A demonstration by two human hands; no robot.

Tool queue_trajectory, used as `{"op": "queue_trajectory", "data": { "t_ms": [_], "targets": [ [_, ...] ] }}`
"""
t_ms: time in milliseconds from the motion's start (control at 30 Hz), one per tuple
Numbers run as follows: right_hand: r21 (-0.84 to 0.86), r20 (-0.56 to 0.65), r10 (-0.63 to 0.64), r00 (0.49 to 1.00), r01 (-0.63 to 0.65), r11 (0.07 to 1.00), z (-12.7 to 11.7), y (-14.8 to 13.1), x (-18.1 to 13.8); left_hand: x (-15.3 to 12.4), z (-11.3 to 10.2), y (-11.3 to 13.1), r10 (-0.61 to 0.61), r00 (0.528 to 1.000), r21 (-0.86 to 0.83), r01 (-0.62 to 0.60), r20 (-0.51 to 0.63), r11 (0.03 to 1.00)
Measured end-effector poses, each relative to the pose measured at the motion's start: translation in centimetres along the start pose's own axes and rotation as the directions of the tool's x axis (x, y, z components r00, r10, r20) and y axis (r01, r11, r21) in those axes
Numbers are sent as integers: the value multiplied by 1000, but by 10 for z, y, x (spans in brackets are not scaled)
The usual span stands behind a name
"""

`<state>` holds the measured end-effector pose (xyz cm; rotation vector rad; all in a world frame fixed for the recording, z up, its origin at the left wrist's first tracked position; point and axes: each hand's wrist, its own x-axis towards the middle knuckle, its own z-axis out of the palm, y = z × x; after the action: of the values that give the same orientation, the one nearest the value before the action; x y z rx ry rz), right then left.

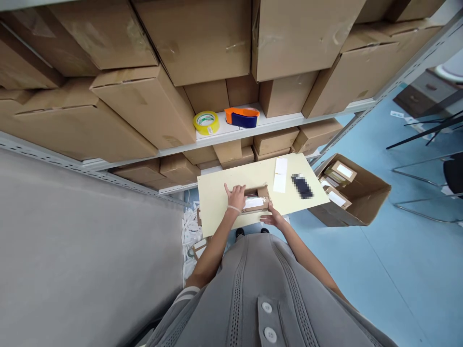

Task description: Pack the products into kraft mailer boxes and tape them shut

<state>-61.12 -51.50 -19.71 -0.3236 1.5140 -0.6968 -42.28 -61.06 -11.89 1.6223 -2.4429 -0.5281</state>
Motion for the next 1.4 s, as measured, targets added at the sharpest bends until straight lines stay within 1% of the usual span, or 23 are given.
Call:
{"op": "queue_trajectory", "data": {
  "t_ms": [67,133,267,333,400,467,533,600,633,667,733,767,800,833,867,900,967,1033,1100,1167,1267,1333,1400],
  "targets": [
    [225,120,47,992,-73,972,4,-3,-2,-16,9,4,54,998,0,-54,18,999],
    [339,161,29,987,-82,937,8,-8,-2,-32,24,4,98,994,-17,-97,42,995],
    [359,151,-13,989,-43,932,18,-21,2,-44,53,-3,62,996,-21,-60,70,998],
    [273,146,-53,988,12,962,25,-28,4,-38,61,-10,13,999,-5,-12,53,1000],
    [52,92,-122,988,117,992,32,-39,8,-27,65,-18,-20,1000,0,20,19,1000],
    [-213,-16,-231,973,222,951,34,-56,13,-17,67,-25,-30,999,-10,30,-21,1000],
    [-375,-123,-355,927,288,881,34,-85,14,-10,69,-30,-36,997,-21,35,-68,999],
    [-442,-189,-511,839,392,807,35,-128,9,-7,72,-31,-45,993,-24,42,-109,999],
    [-475,-203,-603,771,461,750,37,-154,4,-6,73,-32,-46,991,-22,43,-124,999],
    [-582,-186,-765,617,558,592,41,-183,-3,-6,75,-32,-46,990,-18,44,-136,999],
    [-713,-11,-939,343,656,248,54,-244,-17,-6,76,-32,-39,989,-9,39,-144,999],
    [-737,80,-966,244,667,108,62,-274,-22,-7,76,-32,-36,989,-5,35,-145,999],
    [-751,153,-973,172,660,-2,71,-302,-26,-7,76,-33,-31,989,-4,31,-145,1000],
    [-763,204,-971,126,642,-77,80,-327,-28,-7,76,-33,-26,989,-4,26,-147,1000],
    [-779,230,-967,109,616,-116,89,-348,-27,-7,76,-34,-21,988,-4,20,-151,1000],
    [-802,234,-965,121,585,-121,97,-365,-24,-7,76,-35,-15,987,-4,15,-158,1000],
    [-859,195,-961,198,507,-71,110,-385,-16,-6,77,-37,-11,985,0,11,-171,1000],
    [-897,163,-946,281,441,-24,117,-392,-5,-5,80,-39,-6,984,5,7,-178,1000],
    [-906,172,-934,313,424,-25,118,-390,3,-3,84,-42,5,982,17,-2,-191,1000],
    [-892,204,-935,289,448,-56,113,-386,6,-2,88,-45,32,977,50,-21,-211,999],
    [-843,216,-957,194,531,-83,101,-376,0,-2,96,-51,72,966,139,-38,-248,990],
    [-780,192,-973,129,622,-72,90,-364,-8,-1,100,-53,90,959,180,-42,-268,983],
    [-700,127,-987,96,714,-20,77,-347,-17,-1,100,-54,96,956,186,-45,-277,982]
  ]
}}
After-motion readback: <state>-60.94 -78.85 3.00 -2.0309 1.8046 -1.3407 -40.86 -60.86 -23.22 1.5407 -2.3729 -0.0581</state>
